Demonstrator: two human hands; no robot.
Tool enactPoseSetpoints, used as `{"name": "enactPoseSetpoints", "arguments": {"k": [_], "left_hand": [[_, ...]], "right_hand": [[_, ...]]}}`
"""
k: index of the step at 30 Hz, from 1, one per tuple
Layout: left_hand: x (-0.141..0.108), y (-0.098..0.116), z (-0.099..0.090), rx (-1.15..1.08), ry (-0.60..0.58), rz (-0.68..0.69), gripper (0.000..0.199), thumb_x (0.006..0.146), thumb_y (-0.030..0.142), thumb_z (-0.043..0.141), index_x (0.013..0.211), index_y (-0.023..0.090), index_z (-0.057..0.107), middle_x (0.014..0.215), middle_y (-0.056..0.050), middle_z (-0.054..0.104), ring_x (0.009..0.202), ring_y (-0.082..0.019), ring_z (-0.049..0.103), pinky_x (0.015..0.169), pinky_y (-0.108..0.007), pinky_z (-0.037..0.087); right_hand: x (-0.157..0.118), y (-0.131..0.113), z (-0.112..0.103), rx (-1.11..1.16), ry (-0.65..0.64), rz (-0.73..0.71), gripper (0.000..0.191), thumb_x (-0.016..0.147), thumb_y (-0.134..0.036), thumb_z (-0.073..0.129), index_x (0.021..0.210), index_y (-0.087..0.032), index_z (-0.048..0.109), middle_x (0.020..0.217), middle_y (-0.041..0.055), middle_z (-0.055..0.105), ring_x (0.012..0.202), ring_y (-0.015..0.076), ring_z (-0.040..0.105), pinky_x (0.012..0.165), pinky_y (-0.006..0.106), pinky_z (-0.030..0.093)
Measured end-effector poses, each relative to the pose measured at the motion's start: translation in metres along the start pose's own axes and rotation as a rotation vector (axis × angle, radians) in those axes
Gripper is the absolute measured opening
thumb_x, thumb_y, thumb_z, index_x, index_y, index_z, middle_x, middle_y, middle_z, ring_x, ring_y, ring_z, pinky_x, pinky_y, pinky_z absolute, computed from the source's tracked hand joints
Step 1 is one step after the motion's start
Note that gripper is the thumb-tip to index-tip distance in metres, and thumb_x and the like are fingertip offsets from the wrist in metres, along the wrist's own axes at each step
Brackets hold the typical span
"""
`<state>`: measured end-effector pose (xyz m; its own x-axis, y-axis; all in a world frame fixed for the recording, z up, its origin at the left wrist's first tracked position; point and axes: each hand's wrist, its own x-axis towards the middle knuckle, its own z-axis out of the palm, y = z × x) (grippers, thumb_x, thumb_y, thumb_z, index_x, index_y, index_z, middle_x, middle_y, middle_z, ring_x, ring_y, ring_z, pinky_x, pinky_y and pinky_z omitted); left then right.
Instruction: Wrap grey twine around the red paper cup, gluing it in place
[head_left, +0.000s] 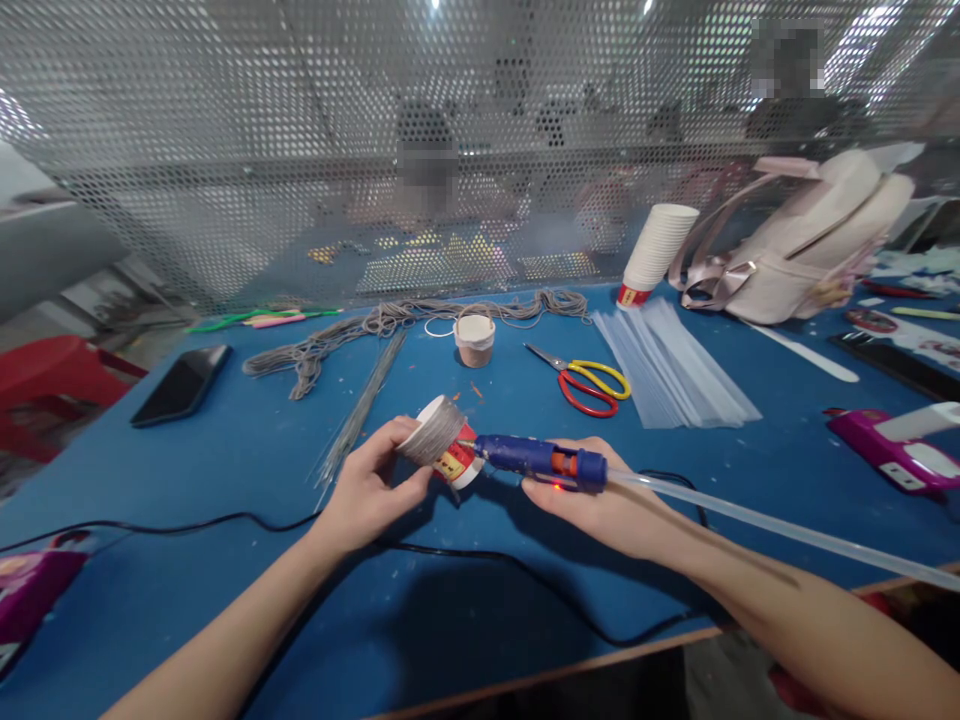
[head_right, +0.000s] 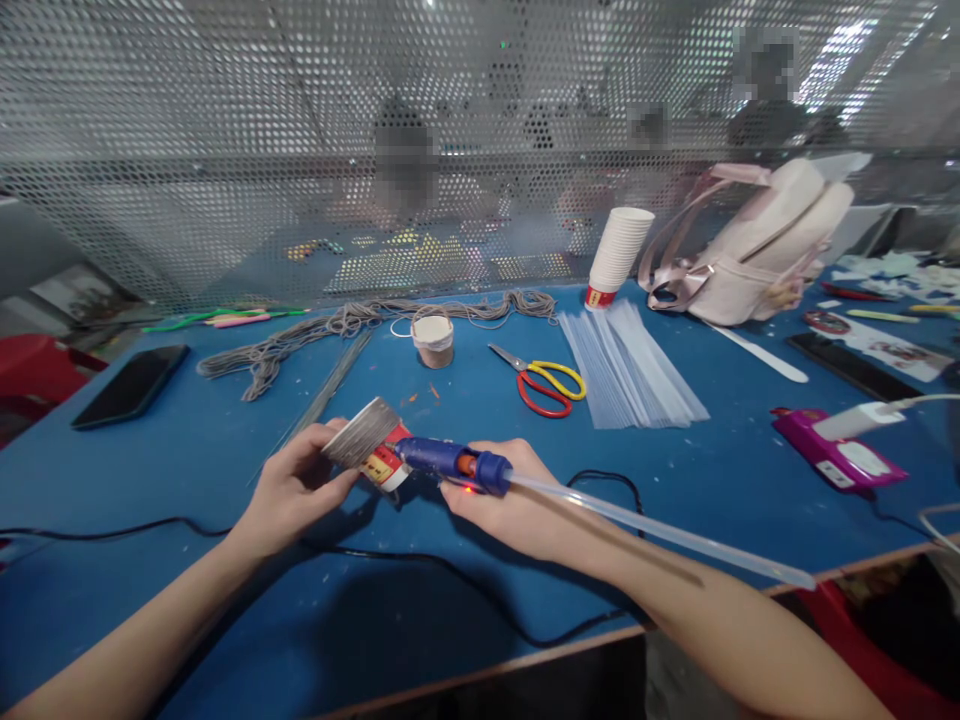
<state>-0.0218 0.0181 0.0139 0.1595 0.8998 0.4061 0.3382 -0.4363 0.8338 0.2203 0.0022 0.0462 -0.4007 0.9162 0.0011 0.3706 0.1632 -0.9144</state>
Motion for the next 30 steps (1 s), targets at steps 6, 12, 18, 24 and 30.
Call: {"name": "enactPoseSetpoints", "arguments": {"k": [6, 12, 18, 24, 30], "left_hand": [[0.0, 0.0, 0.0, 0.023, 0.002, -0.026, 0.01, 0.066, 0.022, 0.063, 0.07, 0.02, 0.054, 0.073, -0.003, 0.062, 0.07, -0.016, 0.056, 0.069, -0.03, 0.049], [-0.001, -0.001, 0.002, 0.019, -0.004, 0.011, 0.008, 0.069, 0.02, 0.062, 0.073, 0.02, 0.055, 0.074, -0.002, 0.061, 0.071, -0.016, 0.056, 0.069, -0.029, 0.048], [-0.003, 0.004, 0.008, 0.097, 0.06, 0.01, 0.009, 0.07, 0.02, 0.06, 0.079, 0.019, 0.059, 0.075, -0.001, 0.061, 0.069, -0.015, 0.056, 0.066, -0.027, 0.046], [-0.005, 0.002, 0.009, 0.118, 0.067, -0.002, 0.01, 0.07, 0.021, 0.06, 0.08, 0.019, 0.059, 0.074, 0.0, 0.062, 0.069, -0.015, 0.056, 0.066, -0.026, 0.046], [-0.003, 0.0, 0.004, 0.089, 0.085, -0.038, 0.01, 0.07, 0.022, 0.06, 0.08, 0.019, 0.059, 0.076, -0.001, 0.061, 0.071, -0.014, 0.056, 0.067, -0.026, 0.047]], "right_hand": [[0.0, 0.001, 0.003, -0.033, 0.038, -0.038, 0.022, 0.073, -0.026, 0.056, 0.057, -0.018, 0.044, 0.051, -0.0056, 0.041, 0.048, 0.0073, 0.033, 0.045, 0.02, 0.03], [0.001, 0.002, 0.004, -0.057, 0.068, -0.053, 0.021, 0.074, -0.026, 0.056, 0.057, -0.019, 0.046, 0.051, -0.0049, 0.043, 0.047, 0.0076, 0.036, 0.045, 0.02, 0.031], [-0.002, 0.01, 0.017, -0.126, 0.072, -0.183, 0.021, 0.072, -0.019, 0.058, 0.058, -0.019, 0.043, 0.051, -0.0062, 0.043, 0.046, 0.0067, 0.034, 0.048, 0.02, 0.031], [-0.004, 0.019, 0.021, -0.196, 0.041, -0.251, 0.015, 0.072, -0.02, 0.058, 0.064, -0.019, 0.047, 0.055, -0.0045, 0.047, 0.048, 0.0079, 0.038, 0.051, 0.021, 0.033], [0.001, 0.016, 0.006, -0.202, 0.149, -0.303, 0.016, 0.078, -0.021, 0.057, 0.066, -0.02, 0.046, 0.056, -0.005, 0.047, 0.048, 0.0076, 0.039, 0.051, 0.02, 0.034]]}}
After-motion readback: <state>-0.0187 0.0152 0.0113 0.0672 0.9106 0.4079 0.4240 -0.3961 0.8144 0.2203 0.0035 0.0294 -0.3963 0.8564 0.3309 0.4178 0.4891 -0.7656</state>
